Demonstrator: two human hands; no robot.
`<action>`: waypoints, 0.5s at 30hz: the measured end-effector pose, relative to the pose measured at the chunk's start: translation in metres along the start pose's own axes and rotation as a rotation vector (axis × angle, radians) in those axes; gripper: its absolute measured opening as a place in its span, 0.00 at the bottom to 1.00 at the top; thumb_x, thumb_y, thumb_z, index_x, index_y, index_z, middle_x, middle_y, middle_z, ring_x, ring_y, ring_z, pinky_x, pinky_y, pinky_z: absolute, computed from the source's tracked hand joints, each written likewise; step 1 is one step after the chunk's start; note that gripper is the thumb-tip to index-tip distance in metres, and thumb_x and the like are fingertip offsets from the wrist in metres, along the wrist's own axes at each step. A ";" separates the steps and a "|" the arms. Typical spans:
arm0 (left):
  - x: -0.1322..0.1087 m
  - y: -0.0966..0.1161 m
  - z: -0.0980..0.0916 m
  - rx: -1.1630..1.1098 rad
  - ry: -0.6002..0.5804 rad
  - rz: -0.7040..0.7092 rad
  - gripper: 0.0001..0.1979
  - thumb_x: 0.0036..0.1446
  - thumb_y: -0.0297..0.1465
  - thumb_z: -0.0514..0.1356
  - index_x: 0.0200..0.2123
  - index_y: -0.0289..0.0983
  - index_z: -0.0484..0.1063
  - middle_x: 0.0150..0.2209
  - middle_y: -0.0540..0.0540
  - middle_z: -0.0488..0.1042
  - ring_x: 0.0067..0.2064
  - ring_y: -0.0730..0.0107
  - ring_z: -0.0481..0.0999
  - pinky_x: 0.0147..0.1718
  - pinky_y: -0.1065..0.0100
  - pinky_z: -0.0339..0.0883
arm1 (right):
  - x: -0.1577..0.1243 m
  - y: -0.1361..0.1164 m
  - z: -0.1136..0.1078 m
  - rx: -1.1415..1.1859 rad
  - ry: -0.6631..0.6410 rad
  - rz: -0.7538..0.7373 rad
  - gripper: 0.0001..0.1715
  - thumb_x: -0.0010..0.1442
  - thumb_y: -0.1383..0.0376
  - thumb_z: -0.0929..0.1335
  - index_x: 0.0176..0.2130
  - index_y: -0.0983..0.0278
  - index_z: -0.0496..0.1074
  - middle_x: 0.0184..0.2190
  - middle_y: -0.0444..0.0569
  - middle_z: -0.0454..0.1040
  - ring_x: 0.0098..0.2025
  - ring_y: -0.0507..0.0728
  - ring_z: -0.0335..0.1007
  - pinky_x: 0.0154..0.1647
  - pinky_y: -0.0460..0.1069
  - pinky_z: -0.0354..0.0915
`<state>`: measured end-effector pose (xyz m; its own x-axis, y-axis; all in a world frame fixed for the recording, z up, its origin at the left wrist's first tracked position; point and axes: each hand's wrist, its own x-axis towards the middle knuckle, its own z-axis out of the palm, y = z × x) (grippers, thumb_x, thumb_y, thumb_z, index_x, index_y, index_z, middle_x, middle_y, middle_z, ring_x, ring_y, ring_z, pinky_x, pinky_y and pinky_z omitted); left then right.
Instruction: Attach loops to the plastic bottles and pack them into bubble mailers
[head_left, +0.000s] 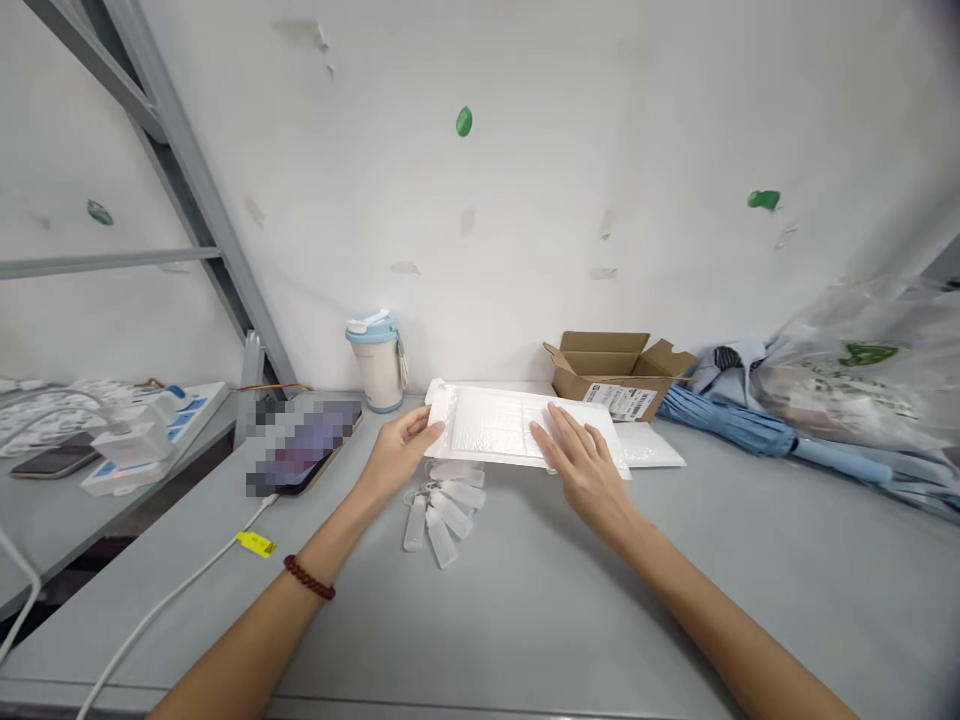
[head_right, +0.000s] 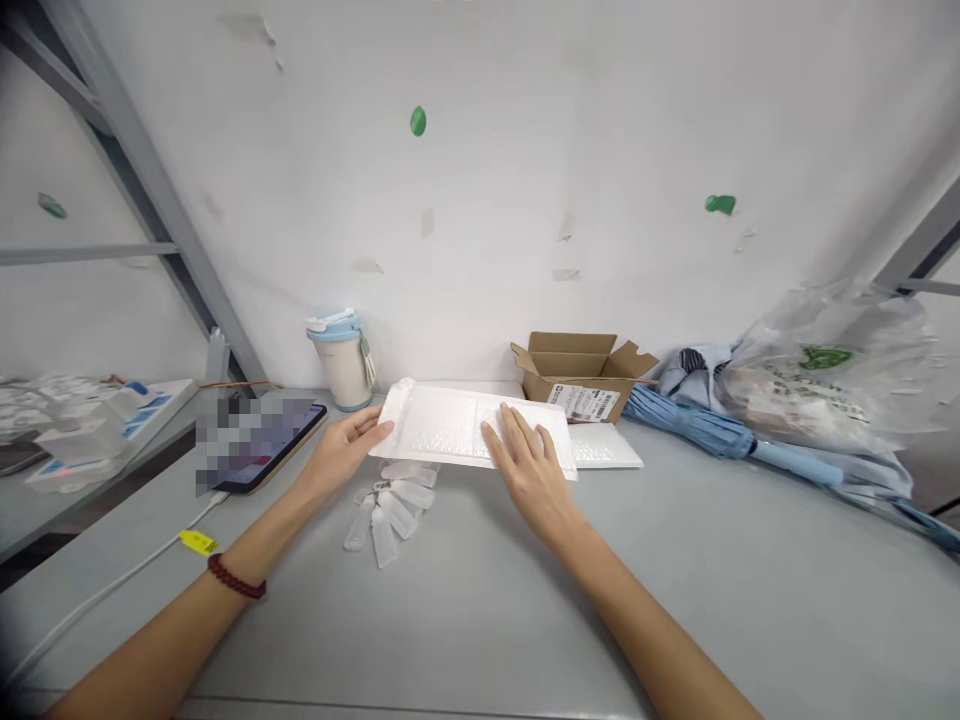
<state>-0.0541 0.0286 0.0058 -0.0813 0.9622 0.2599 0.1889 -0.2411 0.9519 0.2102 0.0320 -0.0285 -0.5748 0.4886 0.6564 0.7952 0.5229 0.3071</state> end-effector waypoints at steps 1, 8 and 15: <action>-0.003 0.000 0.000 -0.081 -0.053 -0.055 0.23 0.49 0.42 0.62 0.44 0.32 0.72 0.38 0.40 0.77 0.41 0.57 0.75 0.38 0.62 0.67 | 0.001 -0.003 -0.002 0.007 0.003 -0.003 0.37 0.55 0.83 0.54 0.62 0.65 0.52 0.61 0.67 0.55 0.65 0.66 0.46 0.55 0.63 0.56; -0.023 0.014 0.017 -0.204 -0.222 -0.137 0.13 0.49 0.38 0.63 0.35 0.34 0.74 0.30 0.47 0.75 0.33 0.66 0.73 0.31 0.69 0.65 | 0.004 -0.012 -0.024 0.132 -0.103 -0.002 0.44 0.46 0.75 0.63 0.62 0.65 0.49 0.63 0.69 0.48 0.65 0.71 0.42 0.56 0.69 0.47; -0.051 0.027 0.037 0.010 -0.365 -0.009 0.13 0.54 0.38 0.58 0.24 0.35 0.66 0.23 0.52 0.64 0.26 0.74 0.63 0.24 0.73 0.57 | 0.004 -0.027 -0.048 0.275 -0.172 -0.078 0.50 0.44 0.63 0.66 0.63 0.65 0.44 0.64 0.67 0.40 0.66 0.73 0.35 0.57 0.70 0.41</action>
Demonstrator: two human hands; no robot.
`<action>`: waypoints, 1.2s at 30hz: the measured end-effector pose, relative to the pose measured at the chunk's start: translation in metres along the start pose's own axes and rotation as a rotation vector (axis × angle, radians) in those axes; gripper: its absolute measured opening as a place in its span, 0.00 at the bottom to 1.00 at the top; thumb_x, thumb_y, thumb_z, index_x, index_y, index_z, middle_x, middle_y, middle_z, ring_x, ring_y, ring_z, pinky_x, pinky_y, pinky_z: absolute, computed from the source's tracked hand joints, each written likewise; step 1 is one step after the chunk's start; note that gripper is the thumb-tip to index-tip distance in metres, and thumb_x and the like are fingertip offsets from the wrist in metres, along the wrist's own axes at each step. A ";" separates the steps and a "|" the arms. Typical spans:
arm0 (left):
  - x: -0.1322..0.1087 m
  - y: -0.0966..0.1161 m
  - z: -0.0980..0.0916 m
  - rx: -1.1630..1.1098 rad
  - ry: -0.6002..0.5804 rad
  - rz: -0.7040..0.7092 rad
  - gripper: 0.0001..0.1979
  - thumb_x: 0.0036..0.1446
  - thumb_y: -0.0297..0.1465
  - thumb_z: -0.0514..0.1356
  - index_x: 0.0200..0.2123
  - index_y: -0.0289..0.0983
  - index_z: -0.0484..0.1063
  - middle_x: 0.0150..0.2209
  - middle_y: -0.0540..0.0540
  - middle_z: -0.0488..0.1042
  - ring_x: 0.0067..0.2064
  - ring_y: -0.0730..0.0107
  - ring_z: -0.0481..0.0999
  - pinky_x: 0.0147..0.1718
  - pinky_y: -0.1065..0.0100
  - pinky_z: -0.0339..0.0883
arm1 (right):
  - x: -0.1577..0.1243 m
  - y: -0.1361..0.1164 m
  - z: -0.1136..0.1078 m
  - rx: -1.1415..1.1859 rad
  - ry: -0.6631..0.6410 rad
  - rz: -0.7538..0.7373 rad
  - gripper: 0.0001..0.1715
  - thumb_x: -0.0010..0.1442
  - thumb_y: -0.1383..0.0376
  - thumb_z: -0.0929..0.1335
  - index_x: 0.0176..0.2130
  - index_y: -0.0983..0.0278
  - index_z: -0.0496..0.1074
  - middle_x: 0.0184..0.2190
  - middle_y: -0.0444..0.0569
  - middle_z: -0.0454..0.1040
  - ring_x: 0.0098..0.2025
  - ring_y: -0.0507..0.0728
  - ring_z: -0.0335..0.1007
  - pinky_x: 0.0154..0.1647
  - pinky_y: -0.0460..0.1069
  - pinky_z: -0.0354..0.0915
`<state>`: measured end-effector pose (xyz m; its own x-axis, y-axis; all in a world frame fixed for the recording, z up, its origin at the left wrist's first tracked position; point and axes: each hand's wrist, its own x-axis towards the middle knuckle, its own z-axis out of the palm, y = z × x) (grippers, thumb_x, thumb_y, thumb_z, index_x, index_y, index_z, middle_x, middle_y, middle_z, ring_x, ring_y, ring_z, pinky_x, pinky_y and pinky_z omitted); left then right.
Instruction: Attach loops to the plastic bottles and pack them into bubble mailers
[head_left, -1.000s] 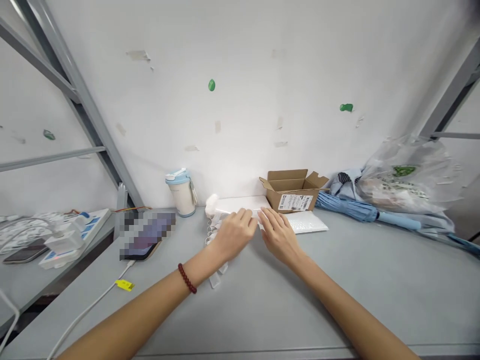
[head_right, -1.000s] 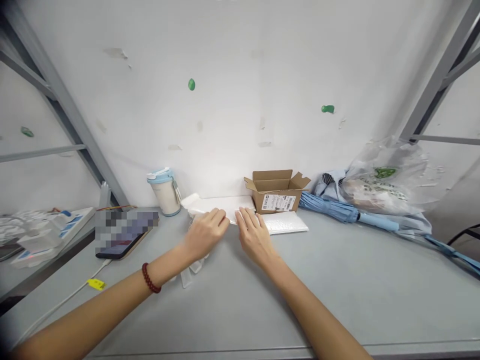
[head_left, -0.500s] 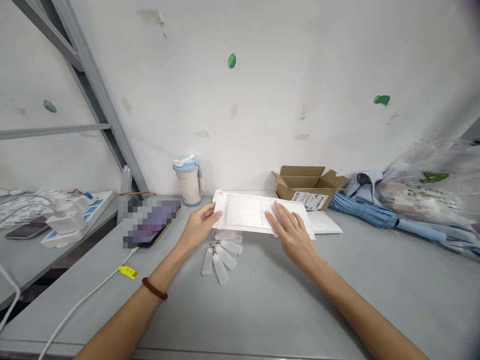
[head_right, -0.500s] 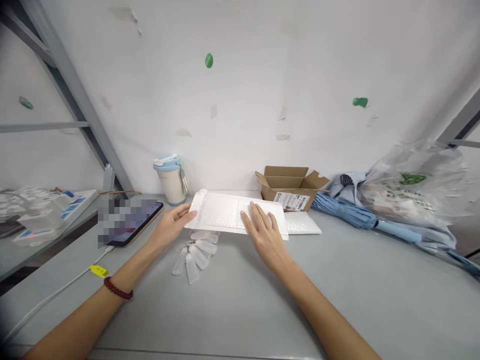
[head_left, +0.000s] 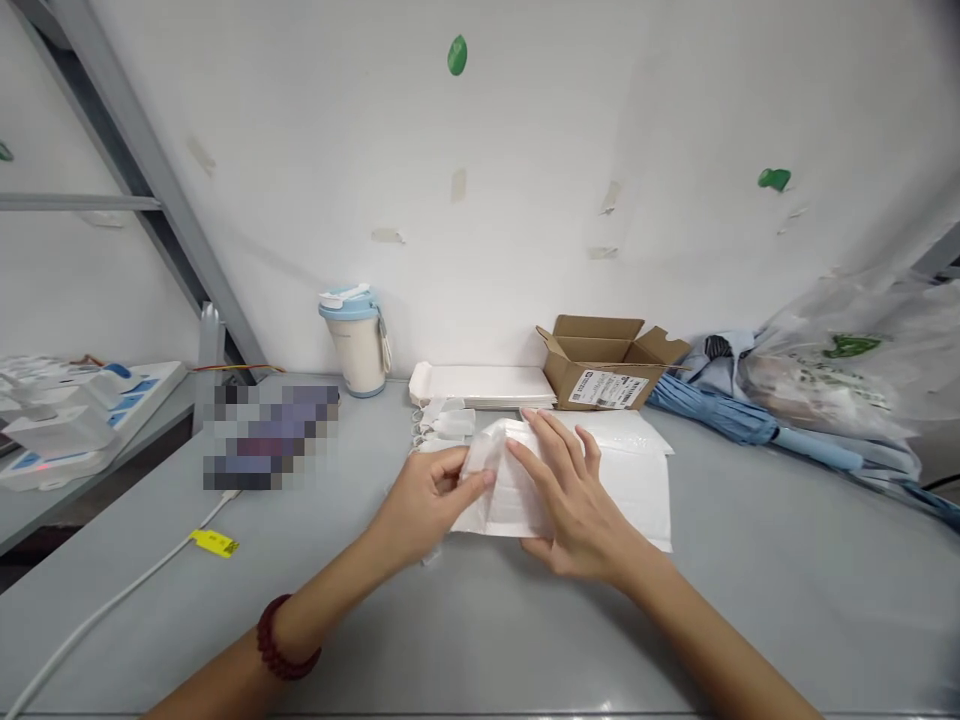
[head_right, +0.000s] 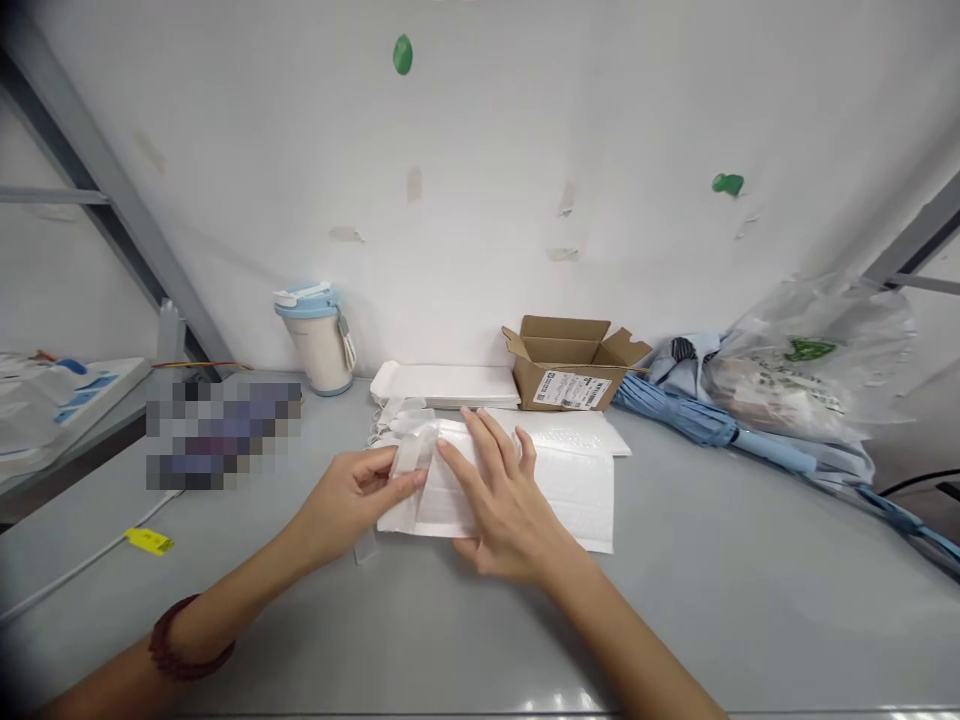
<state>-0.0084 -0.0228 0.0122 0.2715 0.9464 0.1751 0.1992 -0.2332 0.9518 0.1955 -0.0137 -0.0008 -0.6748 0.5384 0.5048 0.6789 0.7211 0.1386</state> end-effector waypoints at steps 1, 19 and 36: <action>-0.002 0.000 0.003 0.048 -0.005 0.011 0.14 0.55 0.37 0.57 0.22 0.36 0.63 0.21 0.53 0.61 0.24 0.76 0.60 0.23 0.73 0.54 | 0.000 -0.002 0.000 0.013 -0.001 -0.009 0.50 0.44 0.63 0.66 0.63 0.65 0.44 0.64 0.67 0.42 0.65 0.72 0.37 0.57 0.70 0.40; 0.028 -0.025 -0.053 0.590 0.444 0.143 0.17 0.61 0.38 0.49 0.34 0.38 0.75 0.37 0.46 0.75 0.43 0.63 0.69 0.35 0.68 0.63 | -0.004 0.023 0.018 0.119 0.083 0.143 0.35 0.51 0.70 0.65 0.57 0.62 0.53 0.51 0.59 0.60 0.52 0.66 0.56 0.49 0.61 0.55; 0.050 -0.057 -0.059 0.518 0.260 0.063 0.24 0.63 0.44 0.41 0.48 0.45 0.72 0.54 0.43 0.68 0.62 0.53 0.53 0.59 0.45 0.43 | -0.003 0.027 0.021 0.139 0.045 0.265 0.33 0.52 0.69 0.64 0.57 0.59 0.53 0.50 0.56 0.61 0.51 0.65 0.58 0.50 0.60 0.53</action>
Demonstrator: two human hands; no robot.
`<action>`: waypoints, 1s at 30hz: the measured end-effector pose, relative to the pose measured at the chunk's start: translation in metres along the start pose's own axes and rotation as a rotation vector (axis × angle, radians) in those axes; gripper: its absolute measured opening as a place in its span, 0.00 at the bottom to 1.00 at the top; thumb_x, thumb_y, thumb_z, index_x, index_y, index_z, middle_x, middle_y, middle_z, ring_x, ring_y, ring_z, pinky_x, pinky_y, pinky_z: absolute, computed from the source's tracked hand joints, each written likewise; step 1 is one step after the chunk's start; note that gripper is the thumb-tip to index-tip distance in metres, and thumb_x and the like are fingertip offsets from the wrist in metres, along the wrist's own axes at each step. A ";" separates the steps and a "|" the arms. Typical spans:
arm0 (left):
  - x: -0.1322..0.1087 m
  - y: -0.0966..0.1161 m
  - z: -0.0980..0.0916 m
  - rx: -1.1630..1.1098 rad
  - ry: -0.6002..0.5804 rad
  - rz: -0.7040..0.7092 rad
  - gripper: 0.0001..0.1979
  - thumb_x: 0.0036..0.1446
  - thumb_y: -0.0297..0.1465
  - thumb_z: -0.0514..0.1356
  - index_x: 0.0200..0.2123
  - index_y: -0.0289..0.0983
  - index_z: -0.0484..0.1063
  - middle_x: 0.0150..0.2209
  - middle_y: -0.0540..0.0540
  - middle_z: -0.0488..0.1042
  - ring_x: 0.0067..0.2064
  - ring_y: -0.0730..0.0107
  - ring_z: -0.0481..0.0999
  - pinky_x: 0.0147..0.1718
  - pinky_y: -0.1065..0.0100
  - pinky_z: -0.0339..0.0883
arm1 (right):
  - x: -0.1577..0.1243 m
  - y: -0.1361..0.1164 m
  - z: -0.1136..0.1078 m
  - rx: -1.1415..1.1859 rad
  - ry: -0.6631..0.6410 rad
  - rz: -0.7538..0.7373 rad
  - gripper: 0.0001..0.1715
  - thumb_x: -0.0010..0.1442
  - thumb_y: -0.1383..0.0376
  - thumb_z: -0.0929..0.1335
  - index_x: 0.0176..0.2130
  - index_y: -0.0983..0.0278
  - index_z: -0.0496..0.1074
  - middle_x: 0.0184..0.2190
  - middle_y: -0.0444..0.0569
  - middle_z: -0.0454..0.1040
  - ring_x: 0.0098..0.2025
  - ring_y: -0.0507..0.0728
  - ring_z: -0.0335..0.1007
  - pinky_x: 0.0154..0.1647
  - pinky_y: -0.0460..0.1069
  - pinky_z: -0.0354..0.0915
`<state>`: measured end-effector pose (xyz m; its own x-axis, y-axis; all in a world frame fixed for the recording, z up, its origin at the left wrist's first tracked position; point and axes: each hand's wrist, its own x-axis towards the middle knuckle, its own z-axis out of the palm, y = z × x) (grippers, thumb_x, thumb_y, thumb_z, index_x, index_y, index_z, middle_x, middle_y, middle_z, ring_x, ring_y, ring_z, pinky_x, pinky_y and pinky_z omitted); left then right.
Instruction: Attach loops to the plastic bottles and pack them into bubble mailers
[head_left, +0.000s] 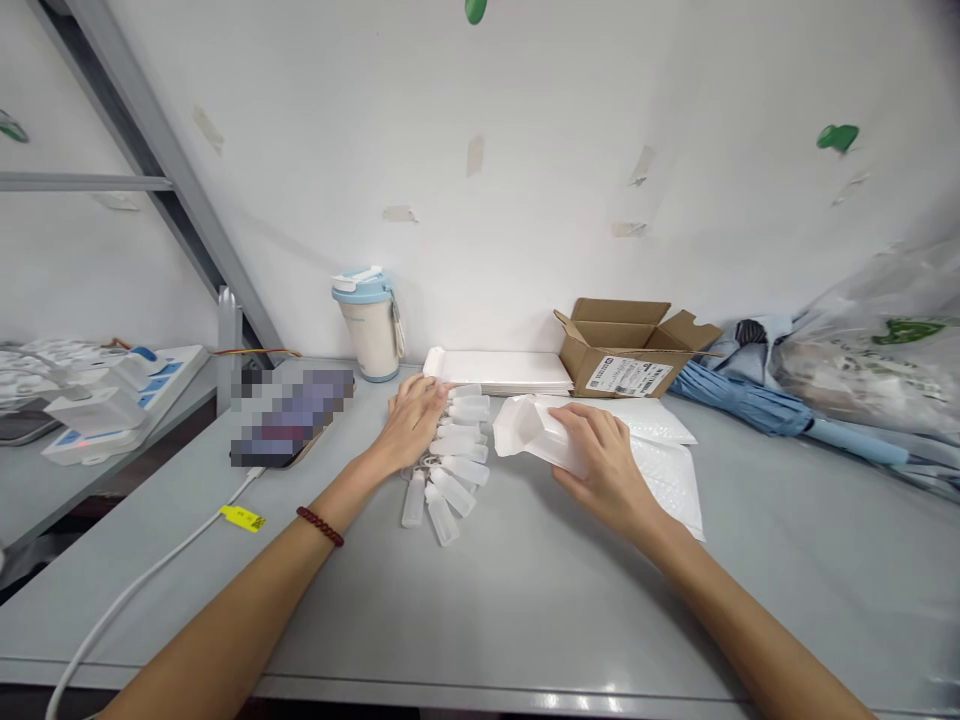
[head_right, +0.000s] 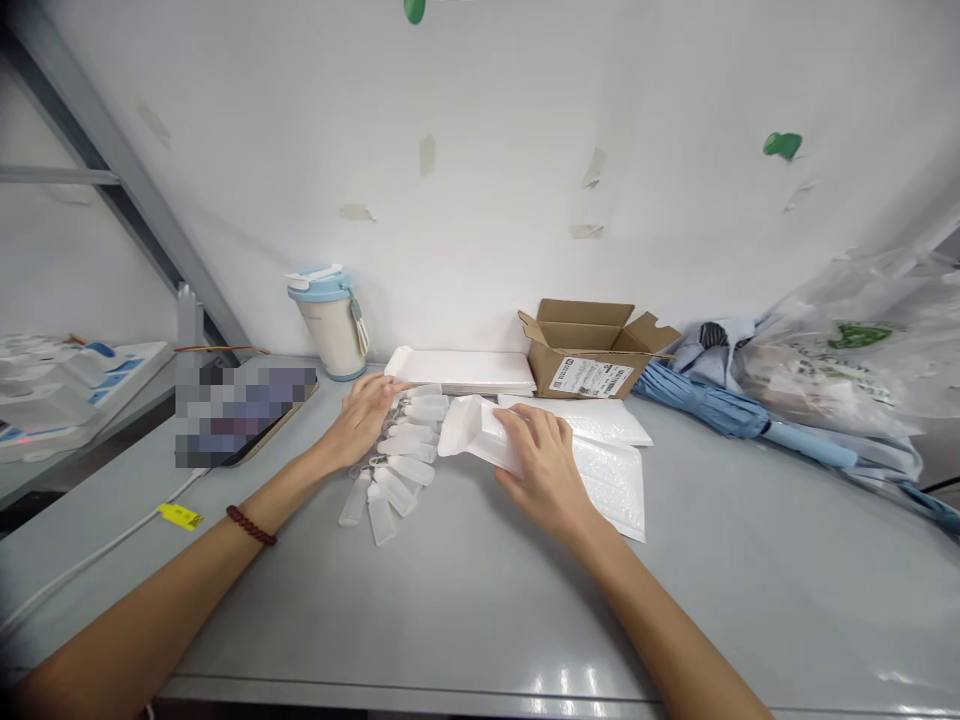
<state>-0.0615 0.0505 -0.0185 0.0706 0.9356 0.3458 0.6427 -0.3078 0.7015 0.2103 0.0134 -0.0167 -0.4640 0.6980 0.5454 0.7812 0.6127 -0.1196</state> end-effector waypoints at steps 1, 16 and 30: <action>0.000 0.000 -0.002 -0.010 0.035 -0.008 0.23 0.63 0.44 0.42 0.48 0.44 0.73 0.54 0.43 0.68 0.62 0.53 0.54 0.58 0.46 0.44 | 0.000 0.000 0.000 -0.001 0.001 0.000 0.33 0.52 0.69 0.64 0.57 0.59 0.53 0.50 0.56 0.61 0.51 0.65 0.58 0.50 0.60 0.53; -0.012 0.027 -0.019 -0.692 0.446 -0.105 0.23 0.46 0.32 0.65 0.44 0.39 0.61 0.31 0.50 0.74 0.29 0.73 0.70 0.28 0.72 0.62 | 0.001 -0.005 -0.004 0.054 -0.082 0.054 0.33 0.51 0.70 0.64 0.56 0.59 0.54 0.52 0.56 0.61 0.54 0.65 0.56 0.51 0.61 0.55; -0.039 0.070 0.006 -0.771 0.120 -0.133 0.15 0.50 0.35 0.64 0.35 0.39 0.59 0.37 0.45 0.78 0.34 0.70 0.75 0.37 0.65 0.68 | 0.000 -0.013 -0.010 0.057 -0.027 0.009 0.33 0.51 0.71 0.63 0.56 0.60 0.53 0.50 0.57 0.62 0.52 0.65 0.58 0.49 0.61 0.57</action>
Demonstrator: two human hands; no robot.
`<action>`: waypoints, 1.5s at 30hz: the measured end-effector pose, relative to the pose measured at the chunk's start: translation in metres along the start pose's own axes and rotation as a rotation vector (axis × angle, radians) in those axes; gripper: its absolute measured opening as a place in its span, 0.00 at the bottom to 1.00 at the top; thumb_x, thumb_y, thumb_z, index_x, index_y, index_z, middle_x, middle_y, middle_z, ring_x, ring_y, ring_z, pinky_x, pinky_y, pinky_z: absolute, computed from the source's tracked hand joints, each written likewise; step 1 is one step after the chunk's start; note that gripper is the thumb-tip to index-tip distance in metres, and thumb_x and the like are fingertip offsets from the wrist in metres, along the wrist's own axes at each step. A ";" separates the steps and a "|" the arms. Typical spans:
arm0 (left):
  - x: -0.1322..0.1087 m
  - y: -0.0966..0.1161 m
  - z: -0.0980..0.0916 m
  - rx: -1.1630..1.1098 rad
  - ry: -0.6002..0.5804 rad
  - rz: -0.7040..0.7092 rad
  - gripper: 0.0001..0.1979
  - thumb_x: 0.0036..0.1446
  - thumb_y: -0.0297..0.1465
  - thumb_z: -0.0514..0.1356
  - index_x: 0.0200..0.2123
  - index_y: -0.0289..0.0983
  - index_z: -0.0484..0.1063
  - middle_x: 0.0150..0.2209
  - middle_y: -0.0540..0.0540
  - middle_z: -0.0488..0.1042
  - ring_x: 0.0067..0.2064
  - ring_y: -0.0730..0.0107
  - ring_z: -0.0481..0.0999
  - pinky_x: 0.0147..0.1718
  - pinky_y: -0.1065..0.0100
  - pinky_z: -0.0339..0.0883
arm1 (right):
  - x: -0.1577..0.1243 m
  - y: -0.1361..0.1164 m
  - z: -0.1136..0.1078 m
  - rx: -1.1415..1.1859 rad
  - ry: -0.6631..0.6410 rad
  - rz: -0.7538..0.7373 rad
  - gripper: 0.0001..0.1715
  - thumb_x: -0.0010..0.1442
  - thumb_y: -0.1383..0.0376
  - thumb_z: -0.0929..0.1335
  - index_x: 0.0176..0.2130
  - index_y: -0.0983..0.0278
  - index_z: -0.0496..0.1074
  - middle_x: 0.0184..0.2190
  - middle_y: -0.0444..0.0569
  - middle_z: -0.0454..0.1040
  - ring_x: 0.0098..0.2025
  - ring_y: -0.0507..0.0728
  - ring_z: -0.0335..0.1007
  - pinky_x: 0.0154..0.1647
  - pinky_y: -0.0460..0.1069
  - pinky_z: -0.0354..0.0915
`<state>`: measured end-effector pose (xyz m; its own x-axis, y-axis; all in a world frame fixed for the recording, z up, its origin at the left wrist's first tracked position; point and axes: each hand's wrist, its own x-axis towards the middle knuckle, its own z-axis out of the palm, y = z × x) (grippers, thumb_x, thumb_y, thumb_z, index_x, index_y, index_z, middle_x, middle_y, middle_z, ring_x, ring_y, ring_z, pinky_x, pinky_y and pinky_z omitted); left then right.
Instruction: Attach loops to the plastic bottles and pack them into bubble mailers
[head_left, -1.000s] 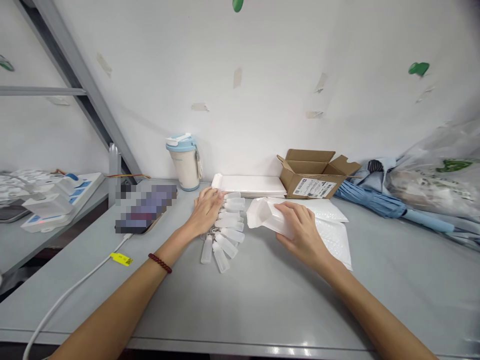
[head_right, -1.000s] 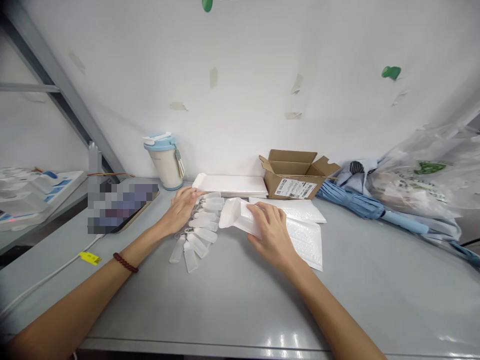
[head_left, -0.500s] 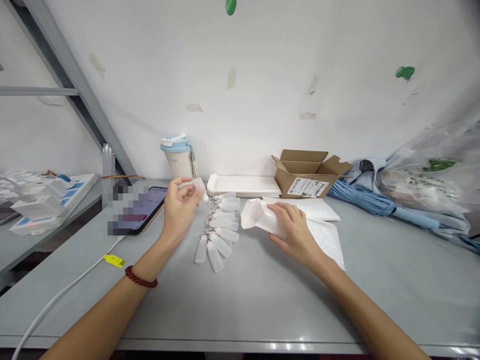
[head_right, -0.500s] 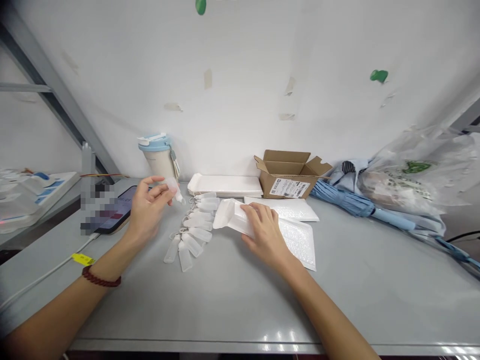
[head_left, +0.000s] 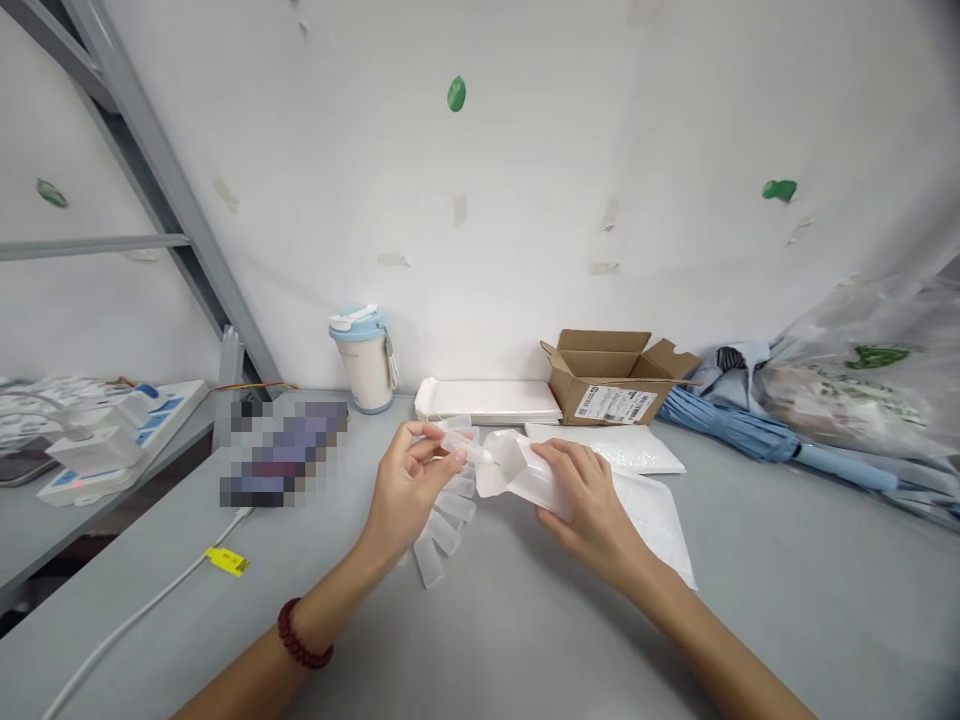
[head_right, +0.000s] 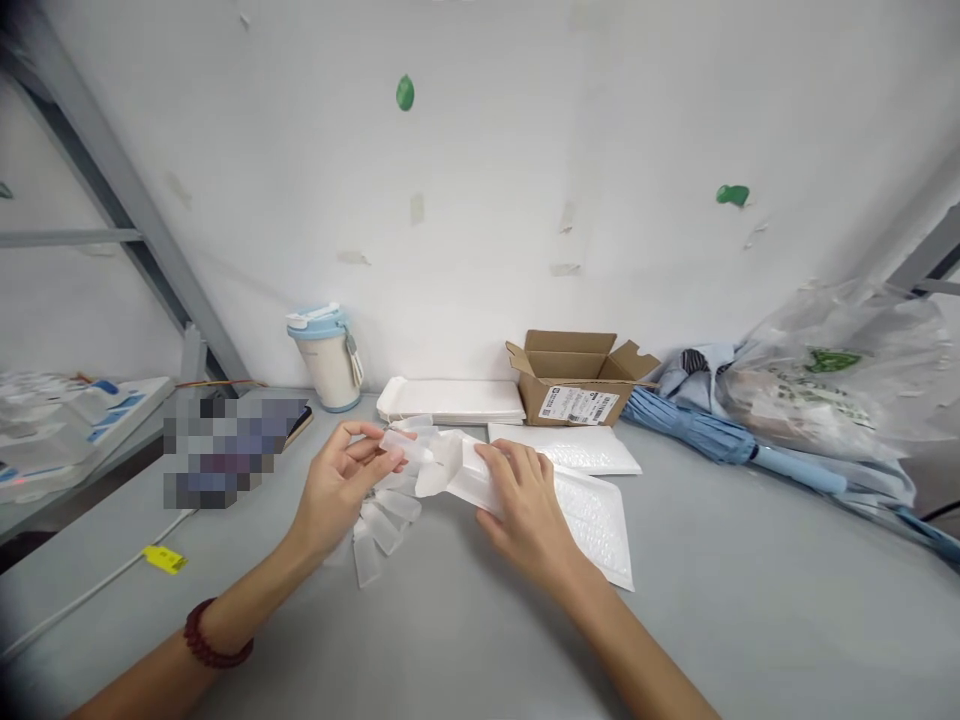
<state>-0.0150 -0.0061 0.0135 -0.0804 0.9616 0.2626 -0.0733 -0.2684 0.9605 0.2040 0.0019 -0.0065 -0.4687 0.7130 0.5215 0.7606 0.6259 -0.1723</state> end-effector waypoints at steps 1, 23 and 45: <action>-0.002 0.000 0.002 0.007 -0.021 0.002 0.15 0.51 0.35 0.64 0.35 0.39 0.59 0.37 0.45 0.78 0.34 0.70 0.75 0.37 0.65 0.68 | 0.000 -0.001 -0.001 0.003 0.011 -0.003 0.33 0.51 0.71 0.63 0.56 0.60 0.53 0.50 0.57 0.62 0.52 0.65 0.58 0.49 0.61 0.57; 0.014 0.010 -0.036 0.809 -0.198 0.299 0.11 0.54 0.29 0.56 0.40 0.42 0.75 0.44 0.45 0.74 0.52 0.56 0.64 0.48 0.58 0.64 | 0.002 0.012 -0.010 0.019 0.160 0.053 0.28 0.55 0.65 0.64 0.55 0.58 0.57 0.49 0.53 0.66 0.52 0.64 0.61 0.50 0.59 0.58; 0.009 0.022 -0.033 0.352 0.020 0.309 0.16 0.54 0.33 0.61 0.47 0.37 0.71 0.44 0.44 0.75 0.43 0.64 0.74 0.40 0.66 0.69 | -0.002 0.007 0.002 0.048 0.044 0.044 0.30 0.53 0.66 0.65 0.55 0.59 0.54 0.51 0.54 0.64 0.52 0.64 0.59 0.50 0.59 0.58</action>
<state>-0.0499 -0.0052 0.0345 -0.0647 0.8373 0.5430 0.2981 -0.5031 0.8112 0.2097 0.0057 -0.0102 -0.4140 0.7265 0.5485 0.7575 0.6091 -0.2350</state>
